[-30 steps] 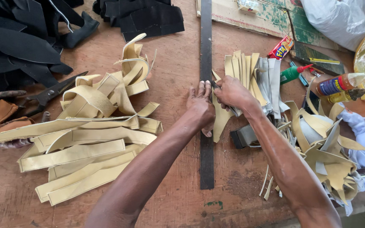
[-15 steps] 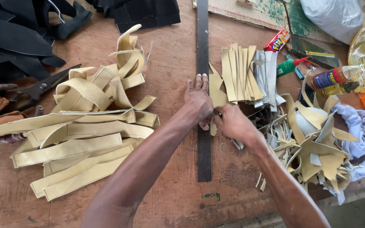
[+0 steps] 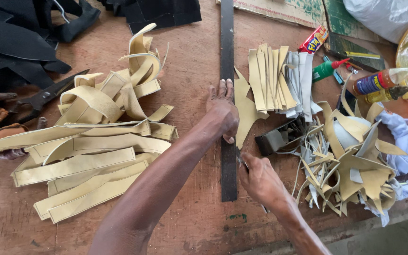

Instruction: The person uses a utility knife and a metal ruler to cut light-colored flexible material into narrow strips on a wooden workbench. They repeatedly align the ruler, slice along its edge, and set the cut pieces aside among other scraps and tools.

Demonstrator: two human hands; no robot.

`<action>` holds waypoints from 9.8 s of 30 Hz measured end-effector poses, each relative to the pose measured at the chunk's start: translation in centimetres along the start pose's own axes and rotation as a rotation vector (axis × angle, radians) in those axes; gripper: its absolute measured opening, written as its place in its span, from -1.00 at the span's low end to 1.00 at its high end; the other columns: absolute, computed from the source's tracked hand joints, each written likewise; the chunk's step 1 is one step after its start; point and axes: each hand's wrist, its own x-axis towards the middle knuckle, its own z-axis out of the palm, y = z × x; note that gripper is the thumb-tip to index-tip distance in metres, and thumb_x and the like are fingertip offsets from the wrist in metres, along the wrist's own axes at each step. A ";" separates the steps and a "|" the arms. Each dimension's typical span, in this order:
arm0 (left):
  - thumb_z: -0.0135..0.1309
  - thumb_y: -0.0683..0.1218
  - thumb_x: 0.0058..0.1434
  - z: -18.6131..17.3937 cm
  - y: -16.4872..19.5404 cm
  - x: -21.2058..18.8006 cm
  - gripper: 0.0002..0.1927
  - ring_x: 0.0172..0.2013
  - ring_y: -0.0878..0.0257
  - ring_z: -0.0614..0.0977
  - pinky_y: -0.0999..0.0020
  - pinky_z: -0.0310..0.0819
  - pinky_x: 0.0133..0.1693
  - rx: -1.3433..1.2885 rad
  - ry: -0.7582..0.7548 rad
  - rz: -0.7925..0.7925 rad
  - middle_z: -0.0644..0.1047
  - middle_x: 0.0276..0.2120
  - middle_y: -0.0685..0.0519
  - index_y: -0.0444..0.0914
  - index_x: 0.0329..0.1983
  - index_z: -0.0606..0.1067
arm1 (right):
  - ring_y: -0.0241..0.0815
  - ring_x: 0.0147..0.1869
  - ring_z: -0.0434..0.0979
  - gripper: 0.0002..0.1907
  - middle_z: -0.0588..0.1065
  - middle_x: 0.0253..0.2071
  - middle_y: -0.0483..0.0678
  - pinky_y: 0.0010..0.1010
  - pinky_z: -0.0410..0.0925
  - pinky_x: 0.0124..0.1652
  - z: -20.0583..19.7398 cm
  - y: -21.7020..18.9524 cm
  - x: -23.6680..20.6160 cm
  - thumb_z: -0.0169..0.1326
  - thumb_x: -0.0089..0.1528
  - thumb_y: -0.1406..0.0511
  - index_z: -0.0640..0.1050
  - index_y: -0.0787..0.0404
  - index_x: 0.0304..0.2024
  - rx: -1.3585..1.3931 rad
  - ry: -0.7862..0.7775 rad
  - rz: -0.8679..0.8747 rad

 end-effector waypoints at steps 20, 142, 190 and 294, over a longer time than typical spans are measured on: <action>0.57 0.21 -0.26 0.2 -0.5 0.1 0.61 0.52 -0.04 -0.46 -0.06 -0.42 0.46 -0.068 0.080 0.040 -0.48 0.54 -0.17 -0.31 0.57 -0.33 | -0.26 -0.54 0.54 -0.77 0.57 -0.45 0.02 -0.38 0.45 -0.53 -9.5 -4.0 17.4 -0.07 0.32 0.33 0.57 0.37 -0.21 0.214 0.073 -0.113; 0.33 -0.04 0.03 1.8 4.4 3.3 -0.35 0.09 -0.12 0.37 0.01 0.32 0.02 -0.364 0.832 0.063 0.32 0.12 -0.26 -0.45 0.10 0.37 | -0.18 -0.31 0.46 -0.55 0.43 -0.34 -0.04 -0.31 0.40 -0.22 0.5 8.2 -4.1 0.14 0.24 0.08 0.54 0.09 0.13 0.025 0.293 -0.062; 0.18 -0.17 0.17 1.7 8.9 3.7 -0.69 -0.36 0.00 0.65 0.25 0.68 -0.39 -0.155 0.598 -0.273 0.53 -0.20 -0.29 -0.49 -0.10 0.50 | 0.00 -0.33 0.55 -0.68 0.47 -0.46 -0.05 -0.15 0.42 -0.35 2.9 13.0 -4.1 0.25 0.11 0.23 0.62 0.05 -0.07 0.312 0.657 -0.311; 0.17 -0.06 0.22 13.1 3.9 -17.4 -0.19 0.21 0.06 0.53 0.18 0.39 0.19 -1.754 0.201 -0.064 0.45 0.27 -0.20 -0.29 0.48 0.11 | -0.11 0.03 0.67 -0.56 0.61 0.05 0.03 -0.26 0.61 -0.22 5.8 8.6 -3.8 0.09 0.22 0.37 0.53 0.31 0.17 1.394 -0.118 -0.032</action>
